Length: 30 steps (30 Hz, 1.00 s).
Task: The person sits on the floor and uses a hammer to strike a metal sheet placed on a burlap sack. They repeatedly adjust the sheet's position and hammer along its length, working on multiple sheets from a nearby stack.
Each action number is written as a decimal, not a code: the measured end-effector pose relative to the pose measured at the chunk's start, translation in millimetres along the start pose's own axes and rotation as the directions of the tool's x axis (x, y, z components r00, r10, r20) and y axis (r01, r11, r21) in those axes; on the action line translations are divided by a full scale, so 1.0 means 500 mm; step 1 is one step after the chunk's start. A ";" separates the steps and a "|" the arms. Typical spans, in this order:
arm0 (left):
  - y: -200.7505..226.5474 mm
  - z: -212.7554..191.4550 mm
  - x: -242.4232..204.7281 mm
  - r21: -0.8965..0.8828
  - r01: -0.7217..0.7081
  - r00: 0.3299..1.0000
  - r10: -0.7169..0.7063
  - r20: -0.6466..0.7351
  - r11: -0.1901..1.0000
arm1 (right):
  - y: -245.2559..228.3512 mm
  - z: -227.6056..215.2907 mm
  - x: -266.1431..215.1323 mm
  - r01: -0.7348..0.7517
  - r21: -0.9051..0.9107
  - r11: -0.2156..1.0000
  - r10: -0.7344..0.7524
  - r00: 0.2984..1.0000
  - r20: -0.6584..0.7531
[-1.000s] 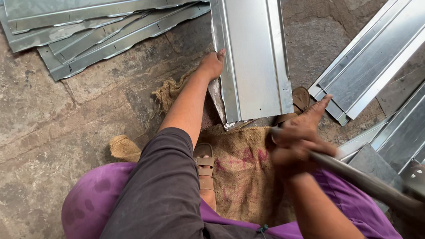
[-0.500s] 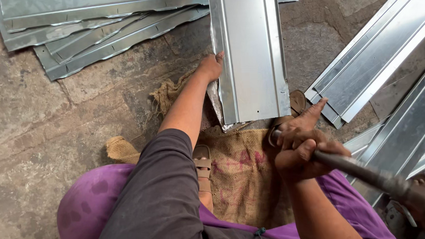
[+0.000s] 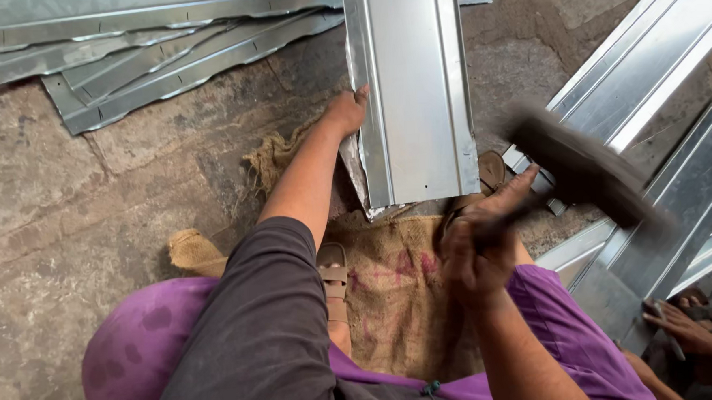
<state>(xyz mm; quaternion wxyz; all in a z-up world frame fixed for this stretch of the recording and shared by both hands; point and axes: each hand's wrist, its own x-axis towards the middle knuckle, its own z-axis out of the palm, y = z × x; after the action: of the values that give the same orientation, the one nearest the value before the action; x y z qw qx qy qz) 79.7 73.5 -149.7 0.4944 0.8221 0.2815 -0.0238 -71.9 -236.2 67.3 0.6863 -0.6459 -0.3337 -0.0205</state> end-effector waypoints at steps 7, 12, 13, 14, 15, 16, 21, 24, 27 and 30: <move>0.034 -0.029 -0.025 0.046 0.038 0.999 -0.038 0.008 0.998 | 0.084 0.027 -0.039 -0.054 -0.744 0.667 0.346 0.906 0.245; 0.009 -0.008 -0.012 0.048 -0.010 1.000 0.011 -0.024 0.999 | 0.029 0.012 0.013 -0.179 -0.685 0.707 0.338 0.935 0.105; 0.002 0.000 -0.013 0.066 0.002 1.000 0.000 -0.019 0.998 | 0.012 0.008 0.016 -0.074 -0.652 0.755 0.185 0.977 0.102; -0.001 0.009 -0.015 0.084 0.013 1.000 -0.012 -0.014 0.996 | -0.006 -0.001 0.010 -0.061 -0.534 0.843 0.119 0.990 0.076; 0.006 0.003 -0.005 0.100 0.021 0.999 -0.018 -0.027 0.995 | -0.014 -0.008 0.009 -0.021 -0.400 0.916 0.044 0.998 0.047; 0.013 -0.006 0.005 0.084 0.019 0.999 -0.016 -0.037 0.996 | -0.010 -0.009 0.005 0.027 -0.257 0.966 -0.026 1.000 0.008; 0.019 -0.011 -0.019 0.037 0.044 0.998 -0.043 -0.034 0.998 | 0.068 0.015 -0.081 -0.125 -0.560 0.819 0.190 0.980 0.059; 0.037 -0.015 -0.033 0.065 0.068 0.998 -0.068 -0.012 0.996 | 0.078 0.007 -0.068 -0.122 -0.728 0.674 0.402 0.888 0.223; 0.044 -0.028 -0.044 0.066 0.054 0.999 -0.054 -0.006 0.996 | 0.026 -0.015 -0.023 -0.280 -0.645 0.711 0.421 0.904 0.071; 0.053 -0.029 -0.053 0.029 0.072 0.997 -0.072 -0.003 0.997 | -0.025 -0.033 0.002 0.111 -0.320 0.941 -0.121 0.993 -0.013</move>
<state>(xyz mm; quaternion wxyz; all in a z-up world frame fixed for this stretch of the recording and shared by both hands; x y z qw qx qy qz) 66.8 64.4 -112.7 0.4807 0.8187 0.3110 -0.0447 -69.8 -252.7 79.7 0.5757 -0.7272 -0.3524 -0.1250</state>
